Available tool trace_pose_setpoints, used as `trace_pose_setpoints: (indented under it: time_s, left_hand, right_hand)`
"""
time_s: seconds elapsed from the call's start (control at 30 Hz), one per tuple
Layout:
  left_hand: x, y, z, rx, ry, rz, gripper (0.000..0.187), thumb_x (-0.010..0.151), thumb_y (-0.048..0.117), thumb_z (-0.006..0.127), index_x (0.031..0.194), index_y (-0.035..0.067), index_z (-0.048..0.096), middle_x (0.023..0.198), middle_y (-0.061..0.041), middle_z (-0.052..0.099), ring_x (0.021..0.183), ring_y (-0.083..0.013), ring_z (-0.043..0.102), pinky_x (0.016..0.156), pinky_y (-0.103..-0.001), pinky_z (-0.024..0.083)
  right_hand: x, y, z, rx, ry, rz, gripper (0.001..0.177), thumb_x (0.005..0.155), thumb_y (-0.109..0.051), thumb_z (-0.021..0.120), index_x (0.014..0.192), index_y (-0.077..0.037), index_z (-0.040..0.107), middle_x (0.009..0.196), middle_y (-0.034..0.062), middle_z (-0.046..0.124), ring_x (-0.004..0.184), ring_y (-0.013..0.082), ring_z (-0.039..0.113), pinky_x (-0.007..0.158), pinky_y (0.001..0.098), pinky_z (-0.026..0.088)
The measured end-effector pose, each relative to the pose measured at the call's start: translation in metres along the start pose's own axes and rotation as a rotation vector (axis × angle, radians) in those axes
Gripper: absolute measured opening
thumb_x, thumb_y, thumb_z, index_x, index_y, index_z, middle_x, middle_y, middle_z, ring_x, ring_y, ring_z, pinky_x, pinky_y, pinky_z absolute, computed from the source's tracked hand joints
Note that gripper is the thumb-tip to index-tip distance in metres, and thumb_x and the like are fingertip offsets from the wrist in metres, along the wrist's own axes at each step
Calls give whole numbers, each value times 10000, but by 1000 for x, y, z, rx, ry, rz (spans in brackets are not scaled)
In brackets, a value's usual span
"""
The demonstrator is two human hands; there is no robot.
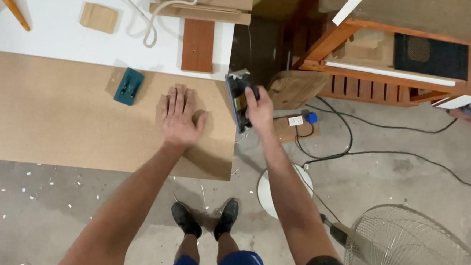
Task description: The person smooths the edges of a small wooden block using a hand plane. They then sand a larger rectangular board with a sanding block and a hand sander, flipping the board to work on different edges. Finally, they place the board on a wooden jig.
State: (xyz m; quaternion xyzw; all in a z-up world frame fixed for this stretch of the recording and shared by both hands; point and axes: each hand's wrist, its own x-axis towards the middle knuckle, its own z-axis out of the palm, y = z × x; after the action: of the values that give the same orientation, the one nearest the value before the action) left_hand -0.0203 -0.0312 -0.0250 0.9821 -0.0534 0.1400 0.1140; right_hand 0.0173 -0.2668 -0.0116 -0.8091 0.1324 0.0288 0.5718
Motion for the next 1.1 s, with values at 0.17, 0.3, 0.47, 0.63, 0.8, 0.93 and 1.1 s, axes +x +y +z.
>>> trace_pose_setpoints:
  time_s: [0.17, 0.3, 0.47, 0.63, 0.8, 0.93, 1.1]
  left_hand:
    - [2, 3, -5, -38, -6, -19, 772, 931, 499, 638, 1555, 69, 489, 1632, -218, 388, 1529, -381, 316, 1276, -559, 159]
    - [5, -1, -2, -25, -18, -15, 778, 946, 526, 605, 1570, 83, 465, 1645, -218, 361, 1535, -383, 305, 1279, -563, 147]
    - [-1, -1, 7, -31, 18, 1, 787, 950, 595, 562, 1560, 105, 487, 1650, -182, 377, 1533, -352, 329, 1276, -545, 142]
    - [-1, 3, 2, -48, 15, -13, 771, 940, 561, 600, 1552, 104, 494, 1645, -179, 385, 1529, -350, 330, 1281, -542, 153]
    - [2, 0, -2, -68, -154, -47, 789, 978, 589, 535, 1586, 98, 433, 1675, -185, 320, 1567, -350, 239, 1295, -546, 70]
    - [-2, -2, 2, -66, -84, -24, 802, 963, 582, 557, 1592, 104, 423, 1663, -194, 334, 1557, -357, 258, 1291, -546, 97]
    - [2, 1, 2, -71, -98, -31, 816, 938, 548, 609, 1589, 93, 426, 1662, -191, 343, 1557, -358, 267, 1300, -539, 99]
  right_hand:
    - [-136, 2, -13, 13, -19, 111, 325, 1007, -353, 645, 887, -52, 646, 574, 192, 600, 528, 287, 665, 527, 392, 523]
    - [-177, 41, -16, -13, -98, 279, 335, 1022, -388, 606, 899, -78, 636, 499, 88, 602, 455, 213, 644, 488, 338, 523]
    - [6, -16, -3, -67, 40, 35, 306, 1008, -413, 617, 936, -120, 670, 522, 58, 583, 463, 201, 643, 459, 343, 523]
    - [-123, 21, -11, -112, 20, 119, 285, 989, -359, 654, 944, -78, 657, 584, 186, 606, 539, 317, 655, 489, 405, 492]
    - [-147, 16, -6, -285, -15, 133, 359, 950, -343, 732, 1113, -28, 679, 902, 334, 697, 922, 536, 680, 696, 595, 538]
    - [18, 25, 9, -250, 118, -110, 359, 990, -476, 664, 1028, -121, 687, 825, 170, 707, 806, 368, 699, 685, 501, 541]
    - [-134, 1, 3, -271, 54, -32, 386, 1013, -439, 613, 1072, -67, 696, 908, 251, 713, 910, 434, 707, 691, 521, 536]
